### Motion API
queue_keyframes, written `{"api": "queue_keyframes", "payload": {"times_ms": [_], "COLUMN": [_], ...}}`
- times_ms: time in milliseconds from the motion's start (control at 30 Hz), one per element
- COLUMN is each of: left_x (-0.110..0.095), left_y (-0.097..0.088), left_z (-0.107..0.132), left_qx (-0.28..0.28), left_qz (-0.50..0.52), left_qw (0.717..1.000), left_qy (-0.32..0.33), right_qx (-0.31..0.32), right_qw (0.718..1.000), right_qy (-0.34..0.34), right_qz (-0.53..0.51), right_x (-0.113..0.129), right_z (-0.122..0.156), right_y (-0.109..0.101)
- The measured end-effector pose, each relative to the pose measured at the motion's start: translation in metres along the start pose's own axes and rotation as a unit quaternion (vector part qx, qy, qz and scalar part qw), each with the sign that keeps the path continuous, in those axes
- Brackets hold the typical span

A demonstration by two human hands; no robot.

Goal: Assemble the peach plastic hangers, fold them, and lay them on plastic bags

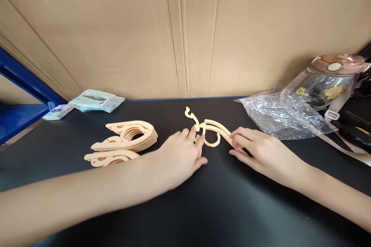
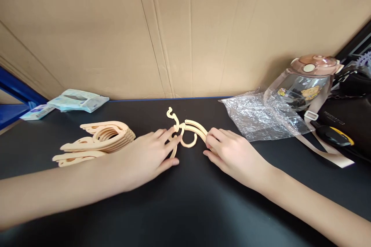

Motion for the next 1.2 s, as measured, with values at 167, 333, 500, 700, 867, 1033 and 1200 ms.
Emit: {"api": "queue_keyframes", "payload": {"times_ms": [167, 333, 500, 700, 867, 1033, 1200], "left_x": [-0.014, -0.009, -0.026, -0.054, -0.062, -0.055, -0.046], "left_y": [0.005, -0.006, -0.004, 0.004, 0.006, 0.007, 0.015], "left_z": [0.028, 0.014, 0.003, 0.024, 0.046, 0.043, 0.033], "left_qx": [-0.092, -0.116, -0.147, -0.16, -0.207, -0.24, -0.225], "left_qz": [-0.061, -0.004, -0.004, 0.039, 0.071, 0.07, 0.07], "left_qw": [0.992, 0.989, 0.982, 0.98, 0.969, 0.965, 0.972], "left_qy": [0.058, 0.087, 0.119, 0.109, 0.116, 0.078, 0.016], "right_qx": [-0.006, -0.013, -0.038, -0.028, -0.031, 0.05, 0.059], "right_qw": [1.0, 0.999, 0.997, 0.998, 0.999, 0.941, 0.909], "right_qy": [-0.004, -0.008, -0.009, 0.002, 0.025, 0.087, 0.101], "right_qz": [0.007, 0.049, 0.062, 0.061, -0.022, -0.323, -0.399], "right_x": [0.0, 0.0, 0.002, 0.005, 0.009, 0.01, 0.007], "right_z": [0.007, -0.006, -0.021, -0.024, -0.015, -0.007, -0.003], "right_y": [0.0, -0.004, -0.003, 0.001, -0.009, -0.009, -0.004]}}
Point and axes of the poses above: each hand's wrist, its own z-axis away from the middle knuckle, its own y-axis out of the palm, x = y × z, the point moved 4 cm from there along -z, towards the middle knuckle, and after that the axes turned 8 degrees about x, right-handed, at the moved point
